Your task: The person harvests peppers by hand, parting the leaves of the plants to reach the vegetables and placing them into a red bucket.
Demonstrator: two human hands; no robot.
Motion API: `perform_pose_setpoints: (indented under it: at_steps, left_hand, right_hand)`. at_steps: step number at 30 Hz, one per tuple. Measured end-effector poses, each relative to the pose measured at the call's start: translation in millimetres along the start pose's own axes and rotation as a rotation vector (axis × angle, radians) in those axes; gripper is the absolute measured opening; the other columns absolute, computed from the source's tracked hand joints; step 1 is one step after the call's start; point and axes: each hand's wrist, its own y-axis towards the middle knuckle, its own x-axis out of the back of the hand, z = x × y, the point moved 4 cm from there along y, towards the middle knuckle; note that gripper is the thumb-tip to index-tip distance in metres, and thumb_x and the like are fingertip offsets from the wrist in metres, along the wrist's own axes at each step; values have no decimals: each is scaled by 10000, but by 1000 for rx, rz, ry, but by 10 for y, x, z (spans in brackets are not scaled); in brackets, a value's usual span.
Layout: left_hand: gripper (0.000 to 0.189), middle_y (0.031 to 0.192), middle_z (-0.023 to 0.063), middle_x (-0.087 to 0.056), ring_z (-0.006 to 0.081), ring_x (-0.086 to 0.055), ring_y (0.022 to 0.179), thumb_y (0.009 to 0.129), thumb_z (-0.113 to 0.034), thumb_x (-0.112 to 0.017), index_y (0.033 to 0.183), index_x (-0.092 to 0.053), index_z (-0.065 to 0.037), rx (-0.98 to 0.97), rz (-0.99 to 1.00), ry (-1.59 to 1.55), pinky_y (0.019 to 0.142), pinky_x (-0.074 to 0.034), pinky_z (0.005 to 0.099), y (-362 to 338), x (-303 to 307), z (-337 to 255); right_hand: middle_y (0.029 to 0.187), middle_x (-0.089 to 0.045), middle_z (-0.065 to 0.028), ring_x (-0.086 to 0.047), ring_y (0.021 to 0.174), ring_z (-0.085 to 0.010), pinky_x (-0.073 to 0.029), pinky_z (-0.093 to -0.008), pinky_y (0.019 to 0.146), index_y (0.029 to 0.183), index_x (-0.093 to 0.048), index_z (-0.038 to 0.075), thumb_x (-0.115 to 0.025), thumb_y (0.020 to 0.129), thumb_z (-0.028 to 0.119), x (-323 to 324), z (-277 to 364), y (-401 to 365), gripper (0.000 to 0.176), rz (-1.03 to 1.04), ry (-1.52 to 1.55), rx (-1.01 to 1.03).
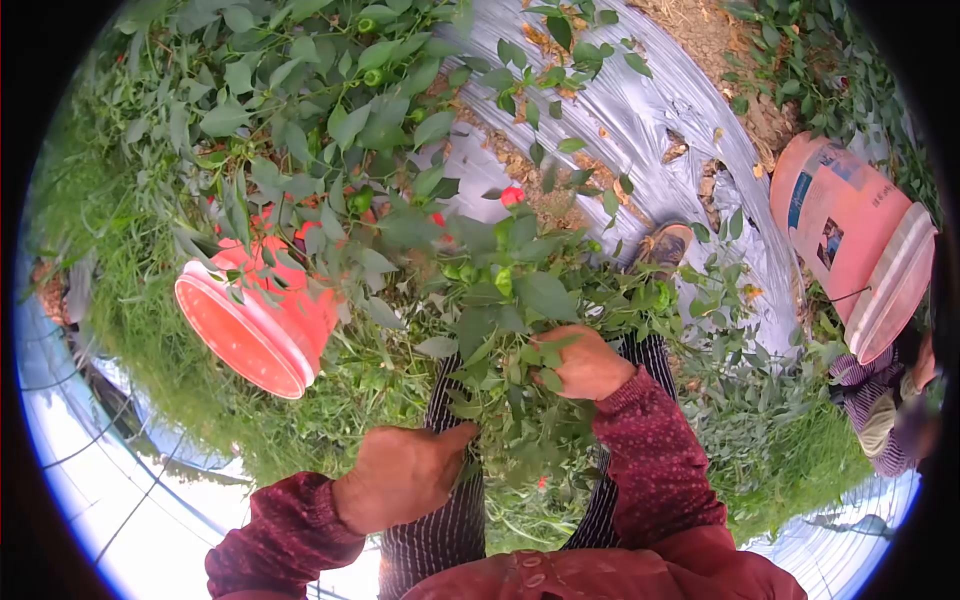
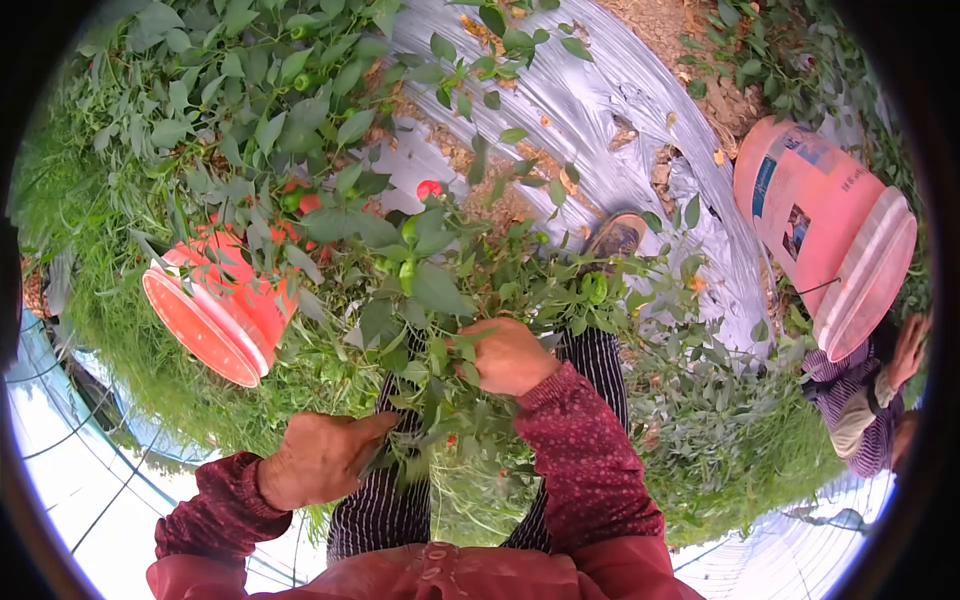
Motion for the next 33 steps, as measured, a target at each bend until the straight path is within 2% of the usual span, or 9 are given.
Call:
perform_pose_setpoints:
  at_steps: [5,7,9,11,13,18,25,27,33]
  left_hand:
    - [357,547,90,-544,262,-548,450,803,-157,-555,1157,-555,-114,31,36,-204,413,-426,377,-55,-33,53]
    - [406,593,80,-587,203,-560,472,804,-53,-509,1186,-591,-163,85,285,-522,522,-493,315,-179,-24,-41]
    - [389,599,38,-575,127,-539,508,811,-2,-450,1152,-601,-112,108,84,-621,548,-484,267,-167,-207,248]
    - [354,805,92,-629,172,-603,691,796,-10,-487,1134,-584,-48,198,-257,-828,651,-506,292,18,-40,622]
    - [336,867,79,-615,140,-571,807,801,16,-457,1111,-583,-7,276,-333,-846,736,-479,269,298,71,759]
    - [222,771,-10,-552,80,-472,625,870,-166,-540,1043,-597,-39,539,-608,-1294,509,-355,225,1086,-27,809]
    - [192,742,25,-545,113,-442,548,888,-281,-571,951,-549,-101,659,-713,-1715,469,-363,251,1597,-337,1209]
    - [291,743,36,-567,91,-419,500,872,-283,-585,1064,-483,-89,637,-655,-1727,432,-332,243,1648,-330,1248]
    - [182,788,18,-573,106,-447,541,899,-289,-565,943,-540,-113,516,-710,-1691,445,-355,246,1687,-323,1228]
  right_hand:
    - [873,-657,-95,-625,825,-278,-504,-382,715,1008,-636,91,-602,760,270,101,-101,-20,308,83,7,-125]
    - [855,-655,-95,-626,815,-274,-504,-372,717,1019,-636,89,-595,786,304,45,-275,-137,320,70,-8,-183]
    - [969,-640,-108,-615,863,-263,-495,-354,746,1090,-608,71,-582,813,441,-436,-743,-421,463,40,803,-248]
    - [1115,-581,-145,-587,933,-255,-484,-360,781,1181,-533,27,-575,774,597,-362,-844,-531,702,-111,717,-315]
    - [1222,-506,-179,-557,997,-254,-483,-374,809,1270,-434,13,-665,688,625,127,-292,-269,875,60,1764,-386]
    - [1199,-522,-176,-558,979,-204,-486,-343,816,1300,-365,-20,-777,641,519,197,-247,-225,946,108,1639,-589]
    - [1187,-527,-164,-541,1004,-192,-468,-333,835,1315,-356,-14,-762,644,544,135,-321,-247,963,168,1676,-608]
    - [1187,-527,-165,-542,1005,-198,-468,-335,838,1318,-355,-14,-765,639,544,131,-312,-246,970,135,1685,-600]
    - [1186,-528,-168,-544,1012,-214,-468,-339,843,1315,-368,-9,-779,611,548,266,-216,-185,987,75,1629,-640]
